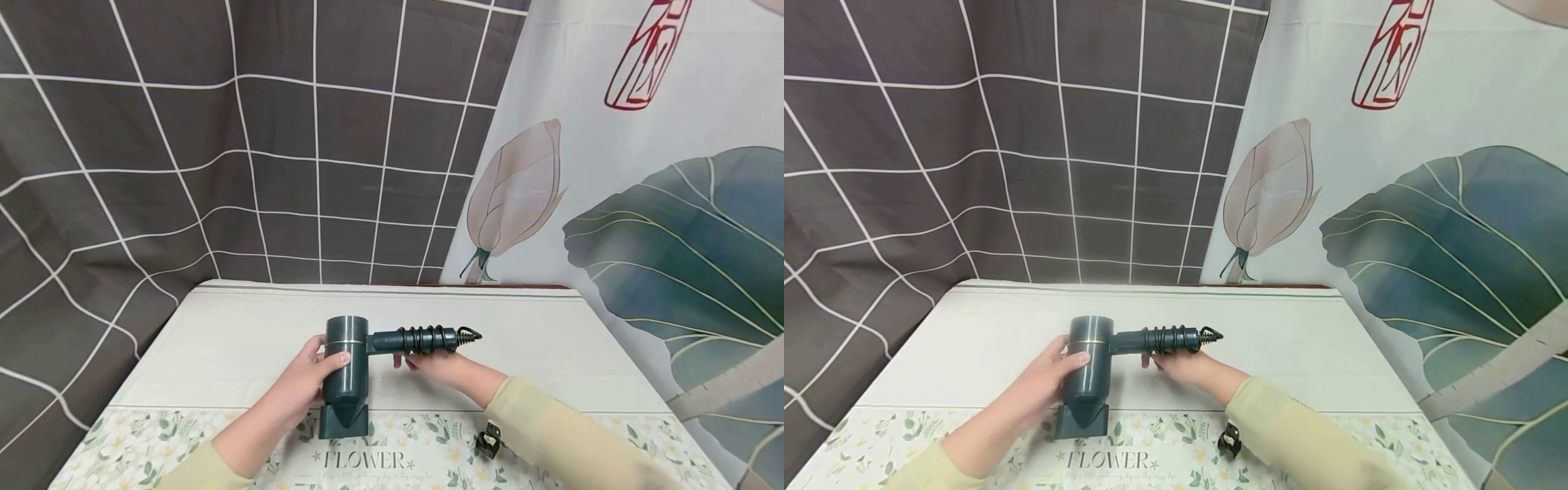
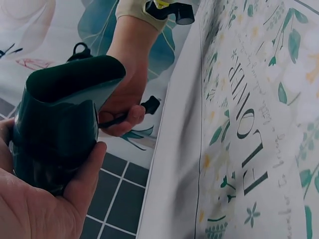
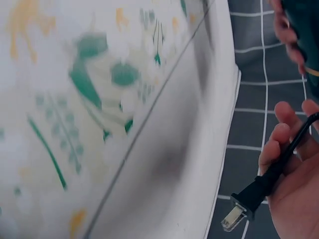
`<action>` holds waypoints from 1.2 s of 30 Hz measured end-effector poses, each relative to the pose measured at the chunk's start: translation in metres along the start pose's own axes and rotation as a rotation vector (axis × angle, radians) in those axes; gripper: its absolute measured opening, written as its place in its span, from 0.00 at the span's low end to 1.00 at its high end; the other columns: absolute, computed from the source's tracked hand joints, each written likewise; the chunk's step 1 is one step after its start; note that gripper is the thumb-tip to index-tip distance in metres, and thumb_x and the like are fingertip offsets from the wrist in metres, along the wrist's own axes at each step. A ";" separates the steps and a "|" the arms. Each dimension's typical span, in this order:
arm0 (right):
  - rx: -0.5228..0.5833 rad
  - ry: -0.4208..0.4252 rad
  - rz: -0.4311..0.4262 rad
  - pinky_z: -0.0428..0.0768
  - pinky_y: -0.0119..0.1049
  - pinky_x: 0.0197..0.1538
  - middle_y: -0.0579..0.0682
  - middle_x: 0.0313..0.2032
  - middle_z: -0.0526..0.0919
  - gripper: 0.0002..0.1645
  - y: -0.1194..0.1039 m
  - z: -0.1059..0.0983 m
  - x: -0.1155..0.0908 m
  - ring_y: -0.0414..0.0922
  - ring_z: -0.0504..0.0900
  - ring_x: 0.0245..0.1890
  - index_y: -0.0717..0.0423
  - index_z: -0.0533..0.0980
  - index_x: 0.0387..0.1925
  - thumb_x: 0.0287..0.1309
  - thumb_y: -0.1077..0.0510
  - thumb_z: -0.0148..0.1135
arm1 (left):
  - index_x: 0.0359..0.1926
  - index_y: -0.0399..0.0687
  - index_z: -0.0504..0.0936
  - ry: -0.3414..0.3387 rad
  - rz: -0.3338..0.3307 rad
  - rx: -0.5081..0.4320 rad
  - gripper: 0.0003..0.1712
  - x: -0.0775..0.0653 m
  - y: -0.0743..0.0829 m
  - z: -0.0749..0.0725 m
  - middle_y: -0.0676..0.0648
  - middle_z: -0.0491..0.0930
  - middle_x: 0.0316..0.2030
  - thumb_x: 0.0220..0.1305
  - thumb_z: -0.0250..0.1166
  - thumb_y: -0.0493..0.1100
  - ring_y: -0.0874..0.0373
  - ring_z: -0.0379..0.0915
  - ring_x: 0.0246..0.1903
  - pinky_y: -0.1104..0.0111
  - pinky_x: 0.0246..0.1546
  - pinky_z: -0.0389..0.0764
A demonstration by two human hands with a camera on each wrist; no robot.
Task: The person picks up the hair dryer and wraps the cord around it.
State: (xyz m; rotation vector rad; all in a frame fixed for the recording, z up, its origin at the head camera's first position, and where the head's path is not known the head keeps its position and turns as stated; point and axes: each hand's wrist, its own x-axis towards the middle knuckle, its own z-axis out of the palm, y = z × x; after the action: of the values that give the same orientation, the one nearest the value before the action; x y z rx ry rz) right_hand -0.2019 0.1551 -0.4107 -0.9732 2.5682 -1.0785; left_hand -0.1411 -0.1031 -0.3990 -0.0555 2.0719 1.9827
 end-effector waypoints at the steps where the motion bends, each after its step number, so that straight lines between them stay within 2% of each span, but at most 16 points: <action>1: 0.013 0.000 0.028 0.68 0.32 0.32 0.51 0.21 0.76 0.13 0.002 0.003 0.001 0.36 0.67 0.23 0.57 0.78 0.35 0.73 0.59 0.49 | 0.72 0.47 0.56 0.003 0.001 0.001 0.43 0.001 0.000 0.001 0.36 0.74 0.57 0.65 0.66 0.56 0.49 0.80 0.46 0.55 0.44 0.79; 4: 0.212 0.012 0.091 0.72 0.34 0.32 0.60 0.22 0.78 0.18 0.003 0.012 0.002 0.43 0.73 0.23 0.62 0.78 0.40 0.76 0.55 0.45 | 0.73 0.47 0.54 0.020 0.001 0.002 0.46 0.002 0.000 0.002 0.34 0.73 0.59 0.64 0.67 0.57 0.48 0.79 0.47 0.56 0.43 0.79; 5: 0.234 0.022 0.091 0.74 0.35 0.32 0.59 0.23 0.79 0.18 0.003 0.014 0.002 0.44 0.74 0.23 0.63 0.78 0.42 0.76 0.55 0.45 | 0.73 0.47 0.54 0.028 0.000 0.004 0.46 0.003 0.000 0.002 0.34 0.72 0.60 0.64 0.67 0.58 0.48 0.79 0.47 0.57 0.42 0.79; 8: 0.253 0.034 0.120 0.76 0.36 0.33 0.54 0.24 0.80 0.18 0.000 0.020 0.001 0.44 0.76 0.23 0.62 0.77 0.41 0.77 0.54 0.46 | 0.73 0.46 0.54 0.053 -0.004 0.006 0.48 0.005 0.000 0.003 0.33 0.71 0.61 0.62 0.68 0.58 0.48 0.78 0.48 0.58 0.41 0.79; 11: 0.266 0.028 0.139 0.76 0.36 0.35 0.52 0.25 0.82 0.16 -0.004 0.023 -0.002 0.44 0.79 0.26 0.64 0.76 0.48 0.76 0.56 0.48 | 0.73 0.46 0.55 0.073 -0.007 0.011 0.48 0.007 0.000 0.004 0.33 0.71 0.61 0.62 0.69 0.58 0.47 0.78 0.48 0.59 0.41 0.78; 13: 0.283 0.015 0.146 0.78 0.37 0.36 0.50 0.24 0.81 0.15 -0.007 0.025 -0.002 0.46 0.81 0.27 0.66 0.75 0.49 0.75 0.58 0.49 | 0.73 0.46 0.55 0.082 -0.006 0.017 0.49 0.009 0.000 0.004 0.33 0.71 0.61 0.61 0.69 0.59 0.47 0.78 0.48 0.59 0.41 0.79; 14: 0.298 0.012 0.139 0.79 0.39 0.40 0.51 0.25 0.82 0.15 -0.008 0.025 -0.003 0.47 0.82 0.29 0.69 0.73 0.52 0.74 0.60 0.49 | 0.73 0.46 0.55 0.084 -0.005 0.018 0.49 0.009 0.000 0.004 0.33 0.71 0.61 0.61 0.69 0.59 0.47 0.78 0.48 0.58 0.42 0.79; 18: 0.367 0.013 0.133 0.82 0.46 0.42 0.53 0.32 0.82 0.20 -0.015 0.028 -0.004 0.49 0.83 0.32 0.77 0.65 0.61 0.73 0.67 0.46 | 0.73 0.44 0.54 0.098 -0.005 0.026 0.50 0.011 0.000 0.005 0.32 0.70 0.62 0.61 0.69 0.59 0.46 0.79 0.49 0.56 0.43 0.80; 21: 0.394 0.054 0.142 0.83 0.46 0.43 0.58 0.39 0.83 0.24 -0.019 0.031 -0.005 0.51 0.85 0.35 0.78 0.60 0.66 0.72 0.69 0.46 | 0.73 0.43 0.54 0.107 -0.010 0.026 0.50 0.012 0.000 0.006 0.31 0.69 0.63 0.61 0.69 0.59 0.46 0.79 0.49 0.55 0.44 0.81; 25: 0.445 0.118 0.167 0.83 0.48 0.45 0.65 0.48 0.83 0.23 -0.023 0.034 -0.005 0.52 0.86 0.39 0.75 0.64 0.64 0.72 0.69 0.48 | 0.74 0.42 0.53 0.112 -0.006 0.030 0.51 0.015 -0.001 0.005 0.29 0.67 0.64 0.62 0.68 0.60 0.45 0.79 0.50 0.54 0.44 0.81; 28: 0.499 0.161 0.202 0.84 0.47 0.44 0.67 0.50 0.82 0.21 -0.027 0.035 -0.005 0.51 0.87 0.39 0.74 0.66 0.62 0.72 0.68 0.49 | 0.74 0.41 0.52 0.109 0.000 0.032 0.52 0.017 -0.001 0.005 0.29 0.66 0.65 0.62 0.68 0.60 0.44 0.78 0.51 0.55 0.44 0.81; 30: 0.525 0.193 0.226 0.84 0.45 0.43 0.67 0.48 0.82 0.20 -0.028 0.035 -0.005 0.50 0.87 0.38 0.75 0.67 0.60 0.71 0.68 0.50 | 0.74 0.41 0.51 0.107 -0.001 0.035 0.53 0.020 -0.001 0.005 0.29 0.67 0.65 0.62 0.68 0.61 0.45 0.78 0.50 0.55 0.44 0.81; 36: 0.561 0.271 0.306 0.85 0.41 0.39 0.56 0.37 0.76 0.19 -0.028 0.036 -0.005 0.44 0.83 0.33 0.74 0.72 0.58 0.69 0.69 0.53 | 0.74 0.41 0.52 0.116 -0.019 0.080 0.54 0.027 -0.002 0.005 0.30 0.70 0.62 0.61 0.67 0.63 0.46 0.79 0.49 0.55 0.44 0.81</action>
State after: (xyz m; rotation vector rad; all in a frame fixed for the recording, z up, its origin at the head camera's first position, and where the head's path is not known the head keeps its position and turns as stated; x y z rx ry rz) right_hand -0.1689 0.1232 -0.4174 -0.3040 2.2701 -1.7824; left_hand -0.1655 -0.0938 -0.4066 -0.1778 2.2116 1.9257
